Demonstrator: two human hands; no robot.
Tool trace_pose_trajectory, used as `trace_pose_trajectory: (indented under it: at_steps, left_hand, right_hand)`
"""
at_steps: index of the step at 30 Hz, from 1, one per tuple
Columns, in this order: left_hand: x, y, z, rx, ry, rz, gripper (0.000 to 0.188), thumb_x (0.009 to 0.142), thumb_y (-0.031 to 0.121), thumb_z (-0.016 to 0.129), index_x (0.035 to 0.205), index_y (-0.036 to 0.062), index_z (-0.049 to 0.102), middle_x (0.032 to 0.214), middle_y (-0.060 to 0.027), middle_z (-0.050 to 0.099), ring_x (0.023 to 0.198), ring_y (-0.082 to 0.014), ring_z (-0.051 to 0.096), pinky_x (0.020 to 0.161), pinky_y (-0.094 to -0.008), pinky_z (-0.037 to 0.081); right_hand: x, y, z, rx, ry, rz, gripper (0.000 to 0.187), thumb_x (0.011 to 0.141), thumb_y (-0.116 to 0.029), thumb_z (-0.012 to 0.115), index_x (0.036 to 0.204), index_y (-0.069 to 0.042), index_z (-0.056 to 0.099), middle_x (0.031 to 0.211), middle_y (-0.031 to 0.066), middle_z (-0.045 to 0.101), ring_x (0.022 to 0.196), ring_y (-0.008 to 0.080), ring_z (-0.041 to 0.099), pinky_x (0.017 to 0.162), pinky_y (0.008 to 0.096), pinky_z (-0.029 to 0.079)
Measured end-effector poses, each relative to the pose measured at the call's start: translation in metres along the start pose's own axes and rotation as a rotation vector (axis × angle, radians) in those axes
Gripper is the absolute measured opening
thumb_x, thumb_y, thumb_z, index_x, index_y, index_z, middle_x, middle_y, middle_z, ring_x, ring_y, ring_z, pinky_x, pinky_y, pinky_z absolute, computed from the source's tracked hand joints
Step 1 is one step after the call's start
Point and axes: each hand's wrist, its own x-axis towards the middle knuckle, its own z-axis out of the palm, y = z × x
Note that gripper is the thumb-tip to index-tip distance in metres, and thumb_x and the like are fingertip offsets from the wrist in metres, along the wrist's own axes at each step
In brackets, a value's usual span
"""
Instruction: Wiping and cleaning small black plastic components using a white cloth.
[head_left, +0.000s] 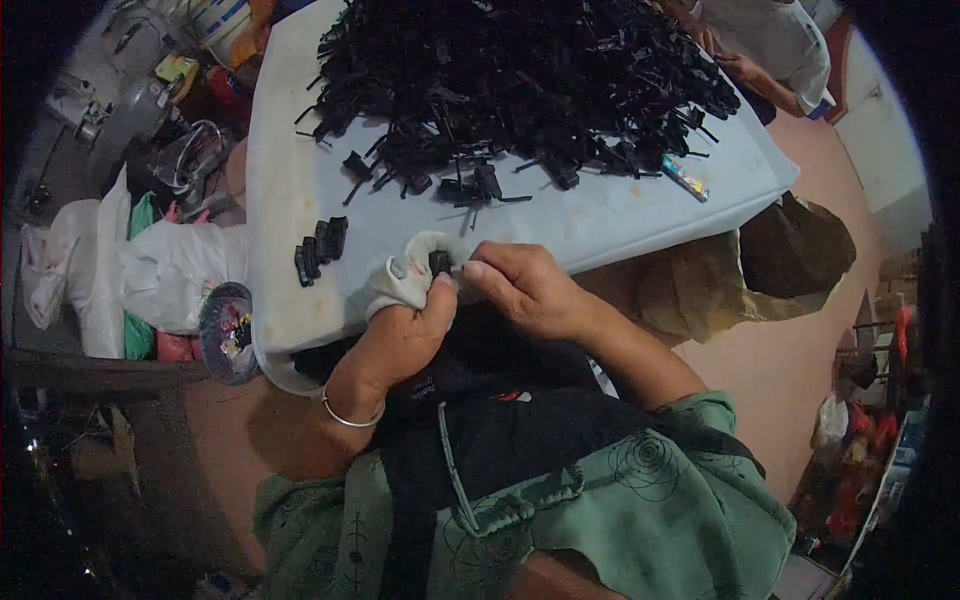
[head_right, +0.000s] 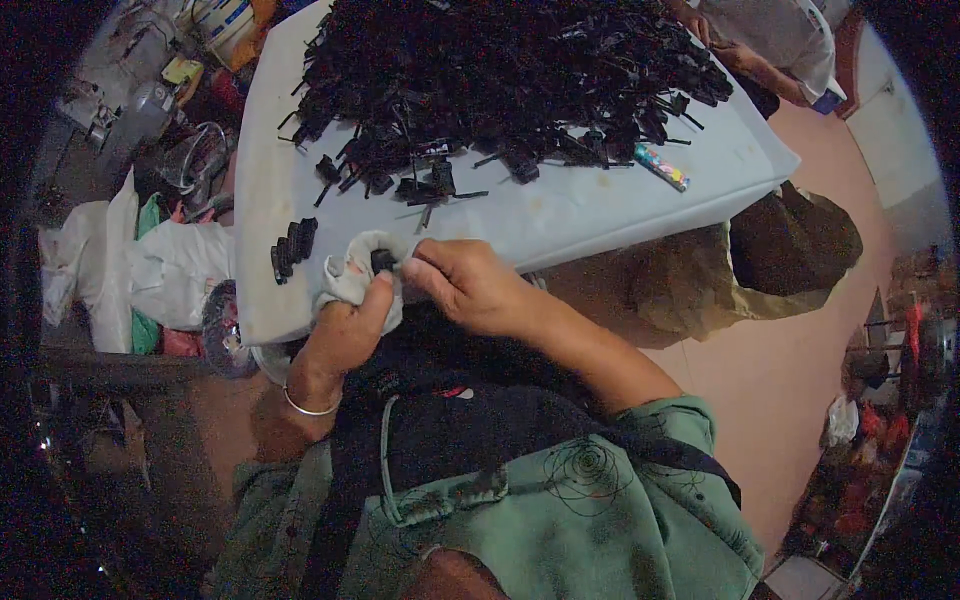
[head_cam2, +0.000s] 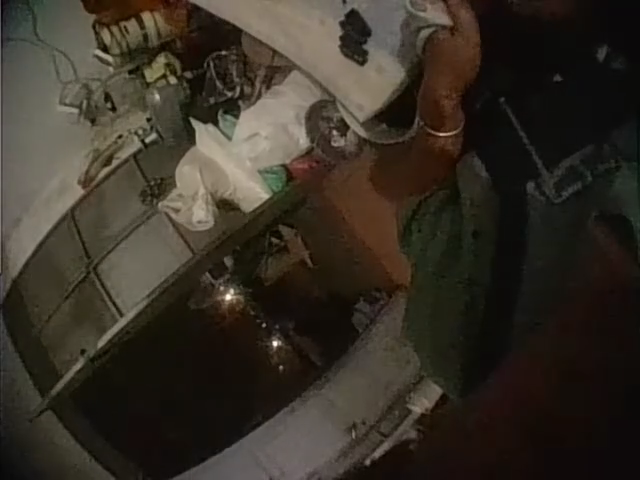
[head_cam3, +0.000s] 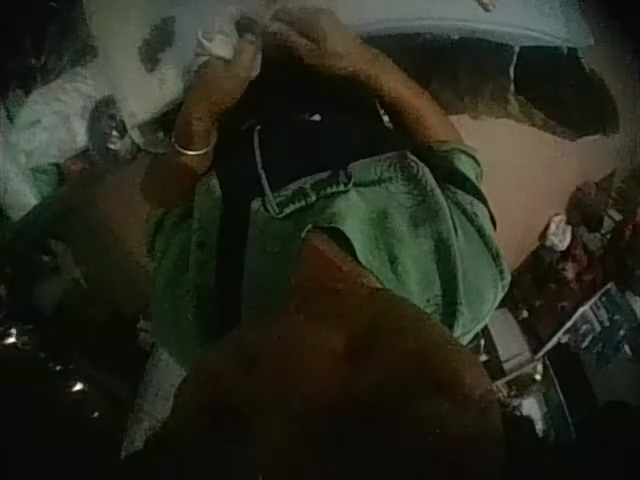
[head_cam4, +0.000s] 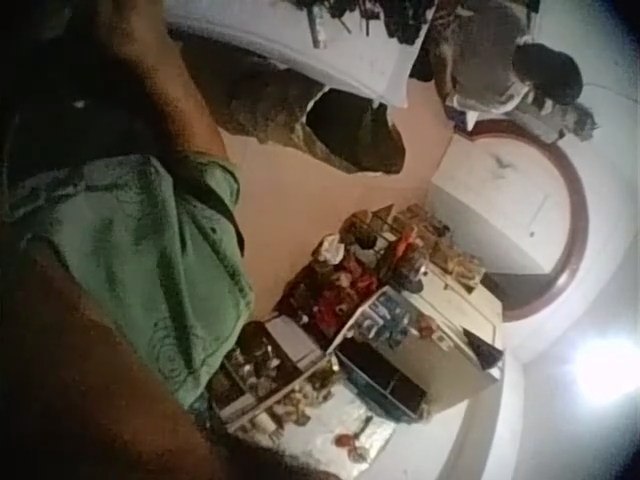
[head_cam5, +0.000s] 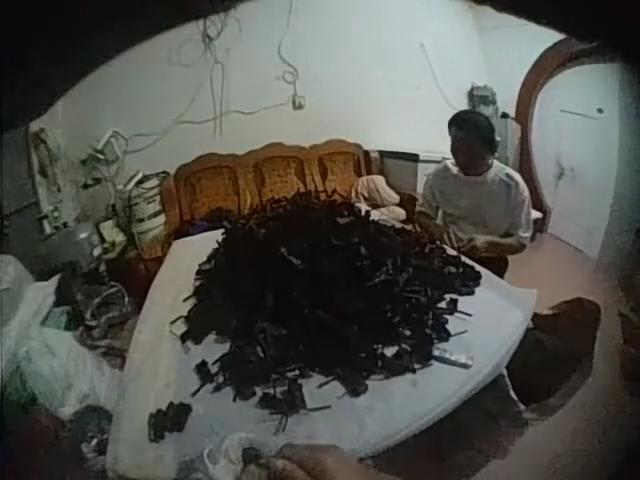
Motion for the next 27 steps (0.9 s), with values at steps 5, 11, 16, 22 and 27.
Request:
trace_pose_trajectory:
  at_steps: [5,11,16,22,27]
  left_hand:
    - [-0.012,0.001,0.001,0.521,-0.081,0.301,0.017,0.077,0.009,0.049,0.089,-0.0025,0.052,0.078,-0.0158,0.056,0.071,-0.0304,0.055,0.062,-0.0393,0.044]
    - [-0.015,0.006,0.0,1.052,-0.087,0.661,0.016,0.073,0.007,0.049,0.084,-0.004,0.051,0.073,-0.0175,0.054,0.068,-0.0304,0.054,0.06,-0.0405,0.043]
    - [-0.017,-0.002,0.009,0.797,-0.085,0.491,0.011,0.072,0.005,0.048,0.08,-0.003,0.05,0.07,-0.0161,0.054,0.064,-0.0294,0.052,0.057,-0.0397,0.042]
    - [-0.016,0.008,0.01,0.76,0.012,0.42,0.009,0.072,0.003,0.047,0.079,-0.0008,0.05,0.068,-0.0147,0.052,0.064,-0.0295,0.053,0.056,-0.0392,0.041]
    - [0.015,-0.001,-0.03,0.777,0.172,0.214,0.026,0.076,0.002,0.046,0.1,0.0022,0.055,0.08,-0.0163,0.056,0.076,-0.0294,0.055,0.07,-0.0366,0.045]
  right_hand:
    - [-0.001,-0.003,0.01,0.055,-0.007,0.02,0.023,0.088,-0.016,0.046,0.072,0.001,0.048,0.06,0.0148,0.047,0.054,0.023,0.044,0.052,0.0332,0.038]
    - [-0.004,0.004,0.035,0.145,0.115,0.034,0.025,0.089,-0.016,0.045,0.069,0.0,0.046,0.056,0.0095,0.042,0.053,0.0114,0.035,0.05,0.0283,0.036]
    - [-0.005,0.006,0.04,0.199,0.122,0.082,0.023,0.088,-0.015,0.047,0.07,0.0,0.046,0.059,0.0165,0.046,0.05,0.0225,0.04,0.05,0.0324,0.038]
    - [-0.004,0.007,0.034,0.242,0.054,0.121,0.026,0.089,-0.018,0.046,0.069,-0.001,0.046,0.058,0.0105,0.043,0.054,0.0121,0.038,0.051,0.0286,0.037]
    - [0.005,-0.001,-0.009,-0.351,0.204,0.19,0.019,0.084,-0.021,0.054,0.087,-0.002,0.055,0.068,0.0147,0.055,0.057,0.024,0.054,0.054,0.0339,0.043]
